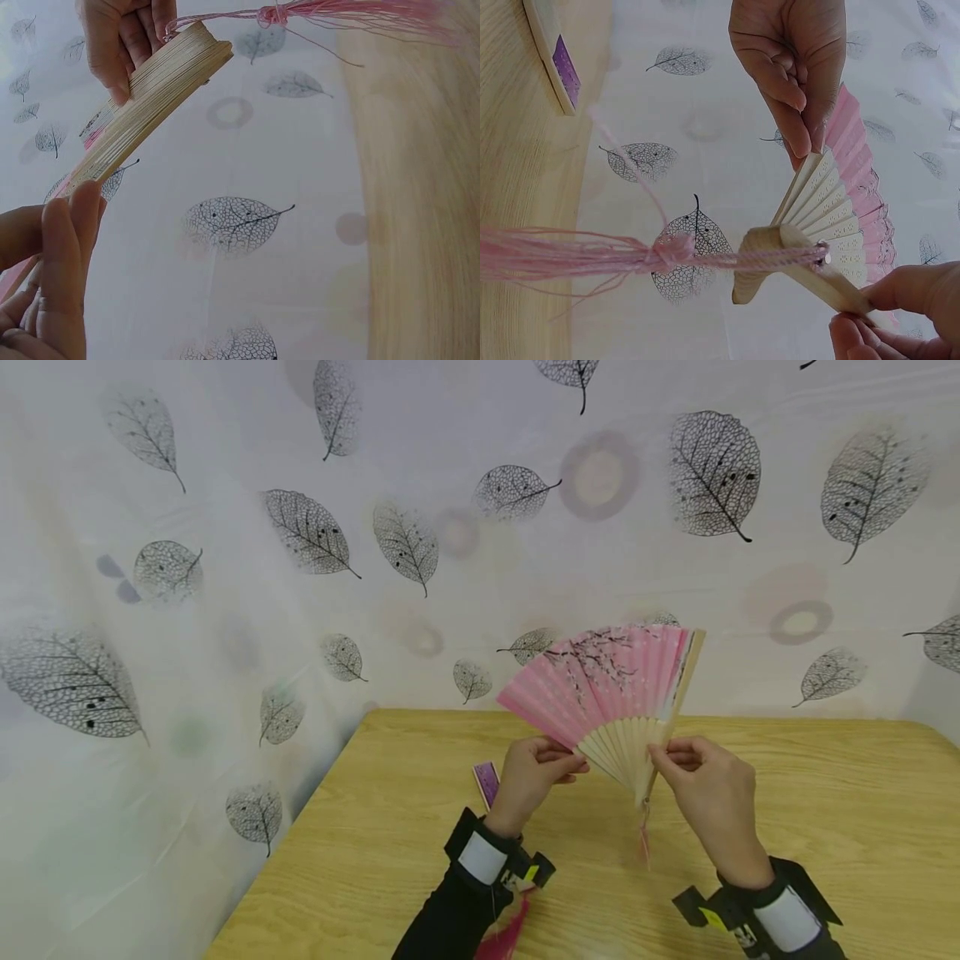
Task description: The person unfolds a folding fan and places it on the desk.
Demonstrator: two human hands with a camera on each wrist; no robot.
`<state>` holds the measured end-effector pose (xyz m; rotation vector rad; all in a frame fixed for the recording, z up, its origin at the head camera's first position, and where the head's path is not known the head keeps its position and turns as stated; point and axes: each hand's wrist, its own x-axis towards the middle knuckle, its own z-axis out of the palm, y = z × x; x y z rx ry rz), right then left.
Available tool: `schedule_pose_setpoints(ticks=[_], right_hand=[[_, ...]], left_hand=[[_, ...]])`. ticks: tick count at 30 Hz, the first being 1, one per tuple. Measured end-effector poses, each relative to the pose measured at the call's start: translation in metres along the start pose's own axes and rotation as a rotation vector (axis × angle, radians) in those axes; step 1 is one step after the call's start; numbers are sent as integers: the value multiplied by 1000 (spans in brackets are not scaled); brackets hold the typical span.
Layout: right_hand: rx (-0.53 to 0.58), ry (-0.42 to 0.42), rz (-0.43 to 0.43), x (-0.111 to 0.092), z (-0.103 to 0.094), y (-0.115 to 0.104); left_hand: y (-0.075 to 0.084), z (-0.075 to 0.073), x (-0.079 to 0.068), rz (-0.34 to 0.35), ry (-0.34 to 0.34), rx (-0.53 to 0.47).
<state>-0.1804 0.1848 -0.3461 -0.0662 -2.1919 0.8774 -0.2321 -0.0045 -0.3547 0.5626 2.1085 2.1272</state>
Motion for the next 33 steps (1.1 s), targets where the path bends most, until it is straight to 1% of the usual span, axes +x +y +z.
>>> schedule_pose_setpoints(ticks=[4,8,11,12,18,26,33], right_hand=[[1,7,20,0,-1,0],[-1,-4,49,1,-2,0],[2,-20,66,2,-3,0],[3,-23,68,2,-4,-1],[24,-58,94,1,-6,0],[55,-102,181,2,-9,1],[60,-102,188,3,-10,1]], left_hand=[[0,-1,1,1,-1,-12],[13,0,-5,10,1,-6],[23,1,-9,5,6,6],[24,1,-9,-2,6,8],[24,0,-10,4,8,-2],[25,0,-11,-8,29,-30],[25,0,-10,-6,36,-28]])
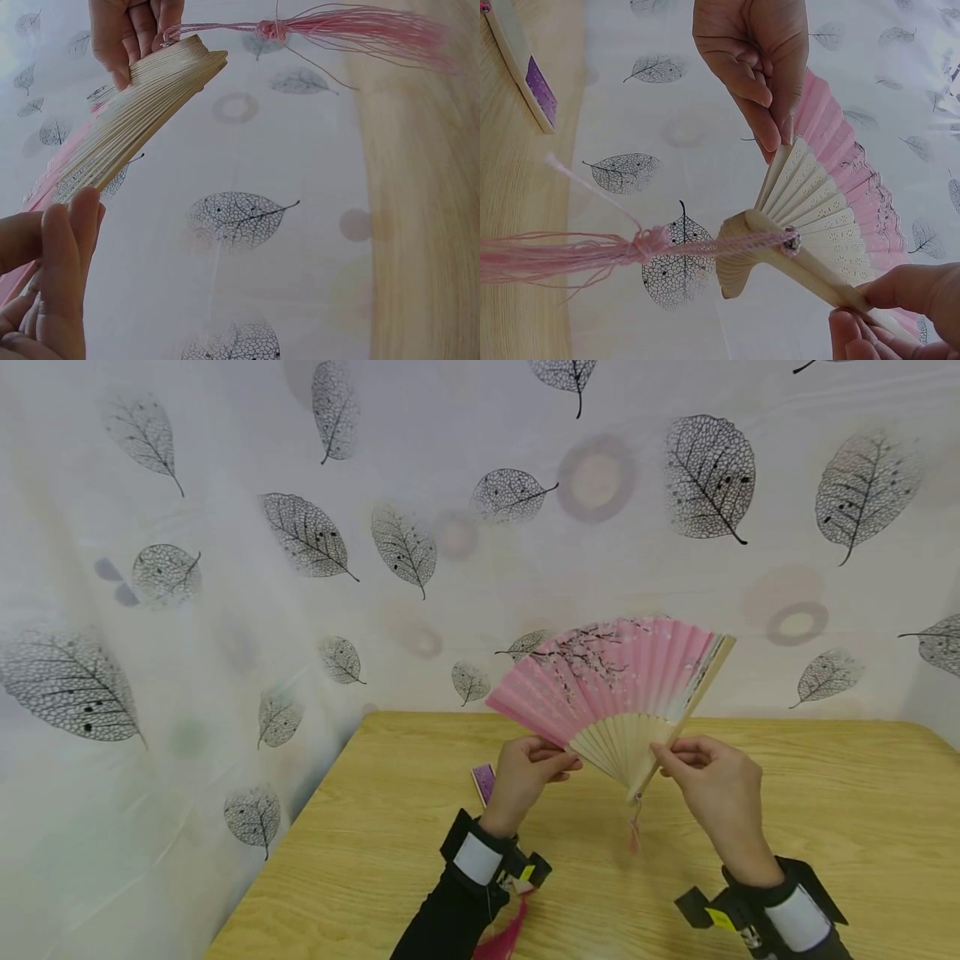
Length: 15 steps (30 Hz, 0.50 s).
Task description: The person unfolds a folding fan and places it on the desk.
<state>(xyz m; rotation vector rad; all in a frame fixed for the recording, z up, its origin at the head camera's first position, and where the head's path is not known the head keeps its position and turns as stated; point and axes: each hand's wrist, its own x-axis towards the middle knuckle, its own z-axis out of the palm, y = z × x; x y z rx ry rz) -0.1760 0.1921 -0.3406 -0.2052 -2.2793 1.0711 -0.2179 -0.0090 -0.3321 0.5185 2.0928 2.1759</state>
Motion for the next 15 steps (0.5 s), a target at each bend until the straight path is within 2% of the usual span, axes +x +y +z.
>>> schedule_pose_setpoints(ticks=[15], right_hand=[[47,0,37,1,-1,2]], left_hand=[[2,0,0,-2,26,-21]])
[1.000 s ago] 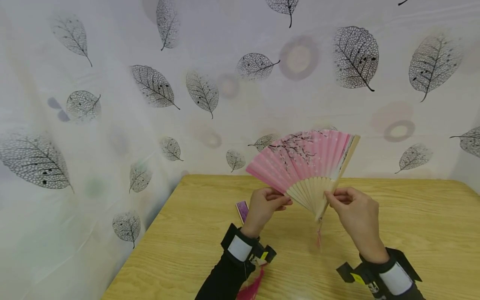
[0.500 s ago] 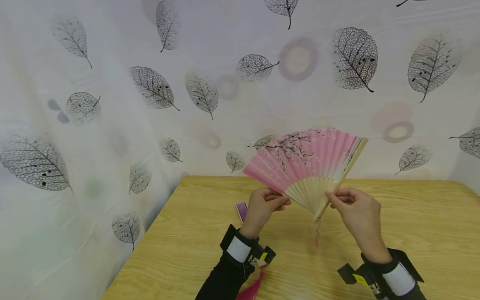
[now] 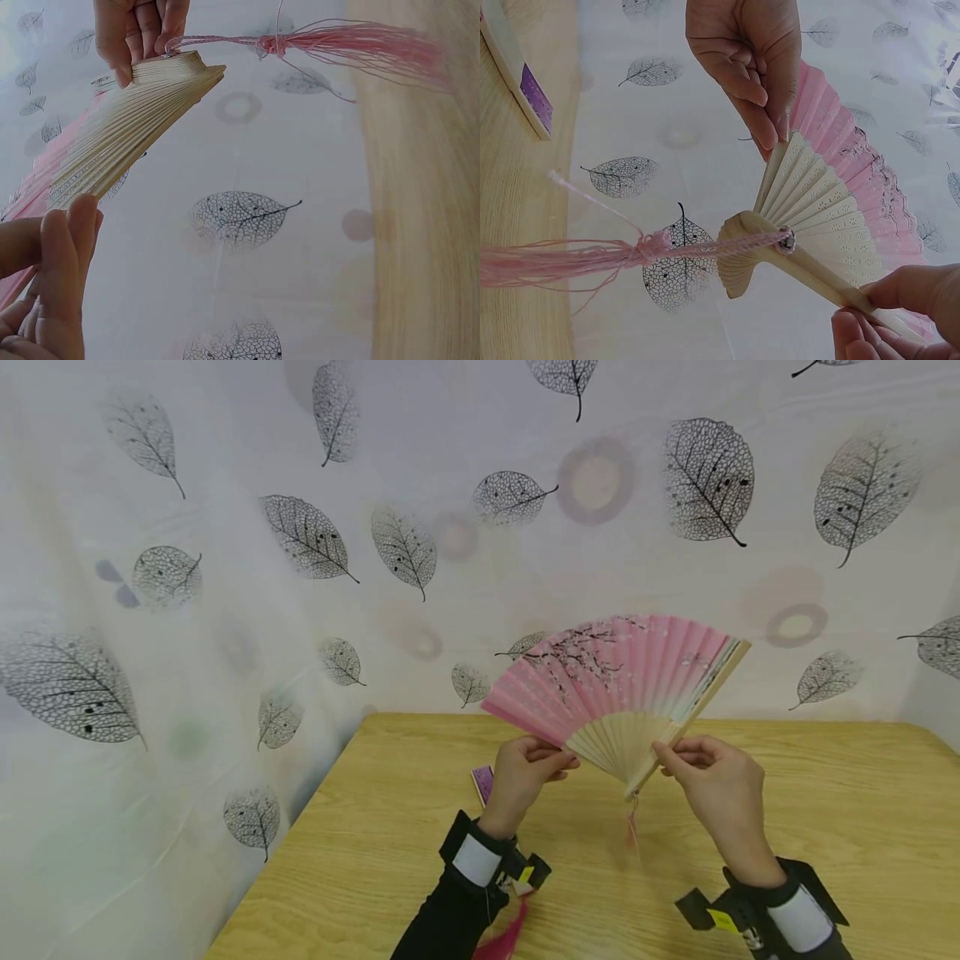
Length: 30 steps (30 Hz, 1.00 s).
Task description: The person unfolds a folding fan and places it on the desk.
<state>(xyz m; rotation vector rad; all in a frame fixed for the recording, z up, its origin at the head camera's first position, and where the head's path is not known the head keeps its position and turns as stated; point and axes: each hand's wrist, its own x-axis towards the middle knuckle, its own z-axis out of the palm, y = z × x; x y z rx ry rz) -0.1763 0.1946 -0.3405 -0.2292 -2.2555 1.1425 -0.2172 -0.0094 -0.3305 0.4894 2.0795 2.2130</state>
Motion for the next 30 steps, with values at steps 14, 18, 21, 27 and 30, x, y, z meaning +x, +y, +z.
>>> schedule_pose_setpoints(ticks=[14,18,21,27,30], right_hand=[[38,12,29,2,-1,2],[42,6,39,2,-2,1],[46,6,45,2,-2,1],[42,-9,69,2,-2,2],[34,-14,83,4,-2,2]], left_hand=[[2,-1,-1,14,8,11],[2,-1,-1,16,11,15],[1,-1,-1,16,9,11],[-17,-4,10,29,6,-8],[-24,-5,13,39,10,-14]])
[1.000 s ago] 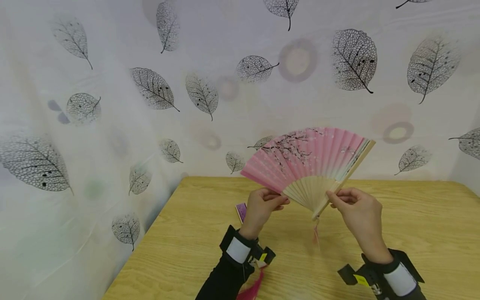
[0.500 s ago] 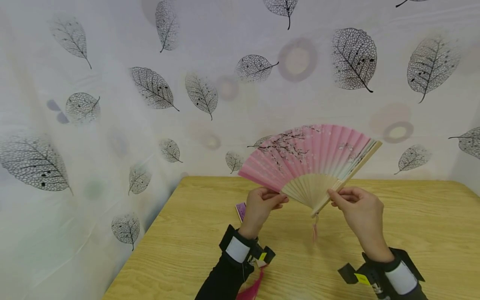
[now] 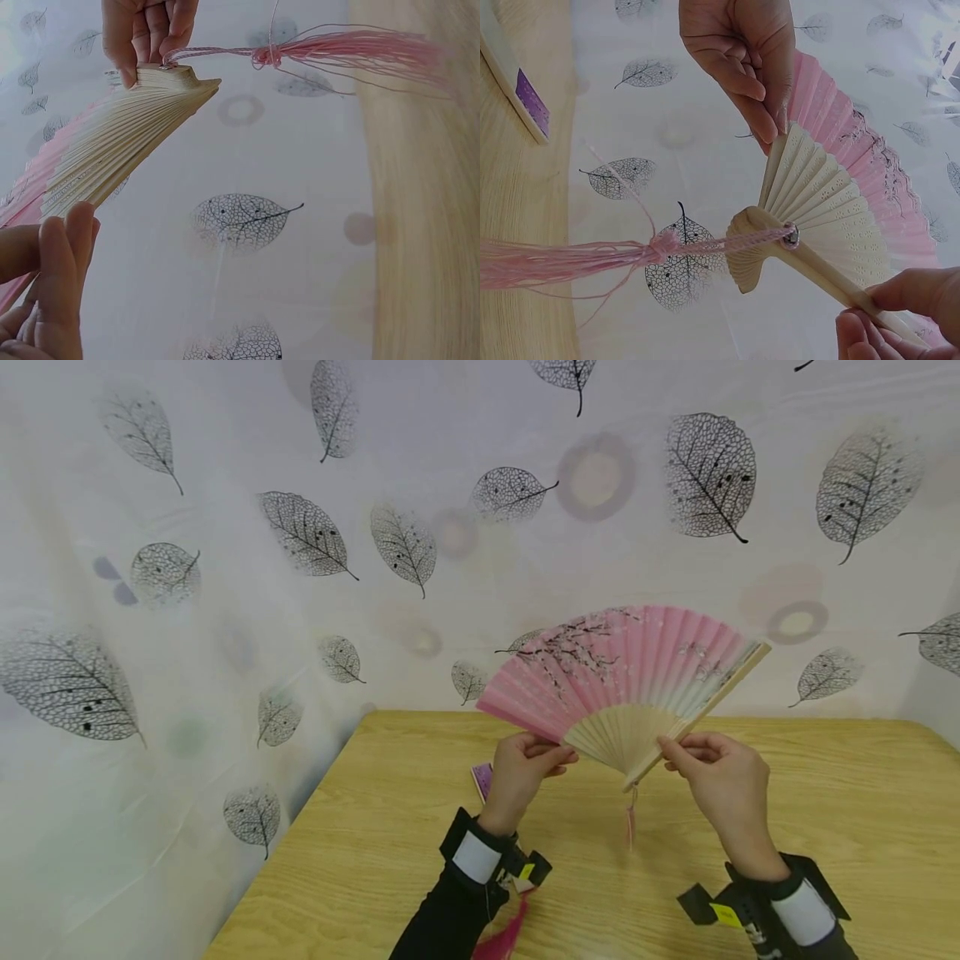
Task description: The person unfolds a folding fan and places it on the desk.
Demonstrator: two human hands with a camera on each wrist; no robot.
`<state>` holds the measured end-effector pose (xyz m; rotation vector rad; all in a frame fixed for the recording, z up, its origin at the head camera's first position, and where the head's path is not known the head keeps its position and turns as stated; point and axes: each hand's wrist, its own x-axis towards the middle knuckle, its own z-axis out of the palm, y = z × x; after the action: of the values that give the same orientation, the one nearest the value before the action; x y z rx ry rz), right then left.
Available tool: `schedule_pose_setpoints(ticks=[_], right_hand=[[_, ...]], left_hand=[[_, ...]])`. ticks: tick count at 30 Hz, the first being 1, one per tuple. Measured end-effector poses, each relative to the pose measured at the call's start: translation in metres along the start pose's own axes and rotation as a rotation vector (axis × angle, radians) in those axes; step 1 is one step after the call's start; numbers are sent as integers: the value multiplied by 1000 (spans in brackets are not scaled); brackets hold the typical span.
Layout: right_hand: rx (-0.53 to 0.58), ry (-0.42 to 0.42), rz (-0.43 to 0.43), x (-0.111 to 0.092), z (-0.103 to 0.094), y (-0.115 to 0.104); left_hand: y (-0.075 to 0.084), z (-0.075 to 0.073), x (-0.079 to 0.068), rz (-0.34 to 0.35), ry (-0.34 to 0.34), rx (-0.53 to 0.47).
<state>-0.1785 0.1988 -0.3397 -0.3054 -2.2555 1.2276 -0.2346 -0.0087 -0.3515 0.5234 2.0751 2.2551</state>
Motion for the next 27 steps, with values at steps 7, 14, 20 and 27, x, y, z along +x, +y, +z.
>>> schedule_pose_setpoints(ticks=[7,14,20,27], right_hand=[[14,-3,-4,1,0,1],[62,-11,-9,2,1,1],[116,-60,-3,4,1,4],[148,-92,31,5,0,4]], left_hand=[[-2,1,0,-1,18,-6],[0,0,1,3,35,-22],[-1,-1,2,-4,39,-29],[-1,-1,2,-1,58,-41]])
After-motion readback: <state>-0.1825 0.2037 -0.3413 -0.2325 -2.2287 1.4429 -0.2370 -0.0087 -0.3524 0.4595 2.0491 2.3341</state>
